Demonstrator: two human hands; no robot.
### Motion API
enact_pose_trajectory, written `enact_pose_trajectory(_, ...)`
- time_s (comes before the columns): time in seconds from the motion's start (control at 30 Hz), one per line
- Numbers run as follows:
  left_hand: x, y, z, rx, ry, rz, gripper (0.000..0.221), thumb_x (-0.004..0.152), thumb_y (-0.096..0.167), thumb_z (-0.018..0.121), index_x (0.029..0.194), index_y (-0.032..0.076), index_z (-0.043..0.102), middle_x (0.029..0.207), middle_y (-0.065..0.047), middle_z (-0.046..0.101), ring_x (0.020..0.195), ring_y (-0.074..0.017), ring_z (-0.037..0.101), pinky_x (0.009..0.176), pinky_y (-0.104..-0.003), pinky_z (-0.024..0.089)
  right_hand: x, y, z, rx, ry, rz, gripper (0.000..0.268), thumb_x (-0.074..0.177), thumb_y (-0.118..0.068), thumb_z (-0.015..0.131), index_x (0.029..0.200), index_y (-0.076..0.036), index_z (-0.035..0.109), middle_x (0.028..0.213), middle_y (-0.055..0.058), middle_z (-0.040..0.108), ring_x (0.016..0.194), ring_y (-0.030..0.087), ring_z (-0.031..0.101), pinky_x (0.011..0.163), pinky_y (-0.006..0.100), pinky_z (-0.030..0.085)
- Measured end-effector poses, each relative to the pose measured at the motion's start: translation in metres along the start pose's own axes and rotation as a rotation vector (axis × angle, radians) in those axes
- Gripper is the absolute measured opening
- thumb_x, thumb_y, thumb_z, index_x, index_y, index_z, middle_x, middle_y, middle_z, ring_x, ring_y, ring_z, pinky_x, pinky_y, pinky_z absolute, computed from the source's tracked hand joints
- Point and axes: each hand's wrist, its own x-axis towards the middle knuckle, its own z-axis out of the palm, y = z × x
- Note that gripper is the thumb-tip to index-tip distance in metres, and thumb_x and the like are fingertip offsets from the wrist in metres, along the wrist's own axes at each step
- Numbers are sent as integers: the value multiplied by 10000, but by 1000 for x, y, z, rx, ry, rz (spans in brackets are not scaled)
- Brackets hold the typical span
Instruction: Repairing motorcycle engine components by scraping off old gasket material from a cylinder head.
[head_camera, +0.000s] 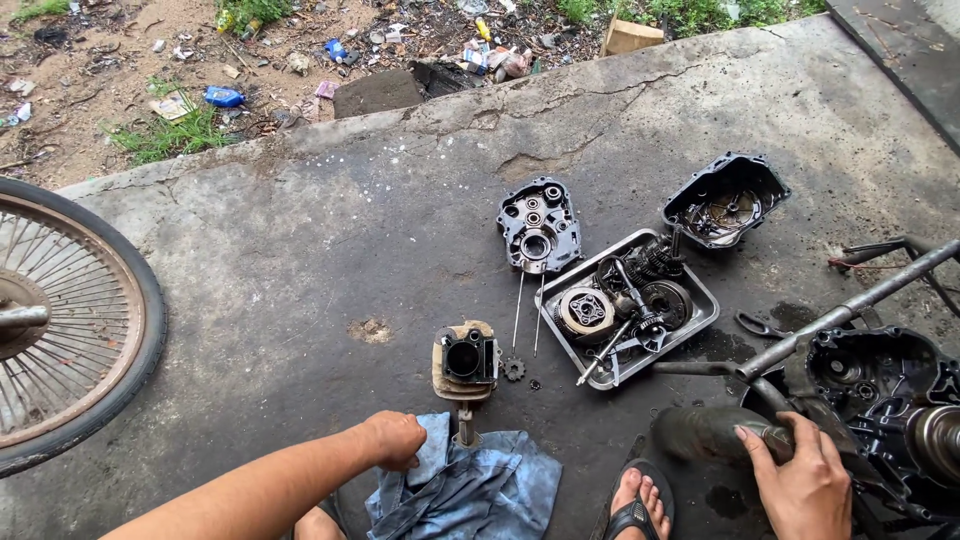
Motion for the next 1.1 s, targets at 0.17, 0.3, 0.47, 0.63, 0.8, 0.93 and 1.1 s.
enact_pose_trajectory(0.17, -10, -13, -10, 65, 36, -43, 393, 903, 387, 757, 1070, 32, 749, 1120, -224, 729, 1092, -386, 698, 926, -474, 573, 0, 1, -10, -154, -106, -10, 848, 793, -557, 812, 1450, -59, 610, 1199, 291, 692, 1048, 465, 724, 882, 524, 611)
enact_pose_trajectory(0.3, -28, -17, -27, 111, 72, -81, 379, 906, 379, 753, 1081, 43, 753, 1125, -195, 735, 1091, -371, 706, 909, -469, 585, -7, -12, -44, -166, -130, 0, 828, 818, -523, 801, 1506, -113, 592, 1117, 228, 694, 943, 375, 752, 816, 481, 636)
enact_pose_trajectory(0.47, -29, -47, -34, 170, 154, -104, 386, 886, 387, 778, 1095, 64, 753, 1124, -171, 738, 1098, -352, 701, 910, -459, 579, 8, -48, -141, 195, -186, 97, 568, 867, -322, 802, 1395, -133, 709, 838, 166, 715, 665, 254, 698, 622, 392, 595)
enact_pose_trajectory(0.63, -61, -51, -56, 268, 382, -162, 362, 834, 404, 811, 998, 82, 784, 1087, -157, 749, 1065, -327, 717, 890, -439, 597, 41, -55, -241, 1051, -309, -160, 252, 1065, -144, 647, 1282, -15, 659, 857, 153, 643, 738, 260, 593, 678, 447, 494)
enact_pose_trajectory(0.8, -113, -14, -60, 262, 347, -205, 354, 884, 410, 776, 987, 71, 783, 1064, -162, 763, 1034, -333, 732, 858, -455, 608, -37, -166, -106, 1589, -629, -87, 161, 1056, -170, 585, 1120, -22, 598, 827, 54, 576, 753, 201, 587, 751, 433, 528)
enact_pose_trajectory(0.93, -106, -3, -8, 269, 295, -182, 205, 829, 233, 749, 978, 99, 797, 1073, -145, 768, 1016, -316, 751, 815, -460, 624, -31, -160, 27, 1501, -1027, 163, 173, 989, -197, 649, 970, -31, 605, 638, -21, 444, 512, 91, 450, 525, 308, 438)
enact_pose_trajectory(1.1, -95, 39, -8, 76, 228, -180, 445, 861, 458, 740, 1029, 48, 775, 1124, -207, 741, 1056, -364, 724, 859, -483, 599, 1, -191, 82, 1276, -1039, 31, 239, 953, -184, 694, 1116, -12, 658, 665, 1, 508, 452, 87, 455, 476, 312, 485)
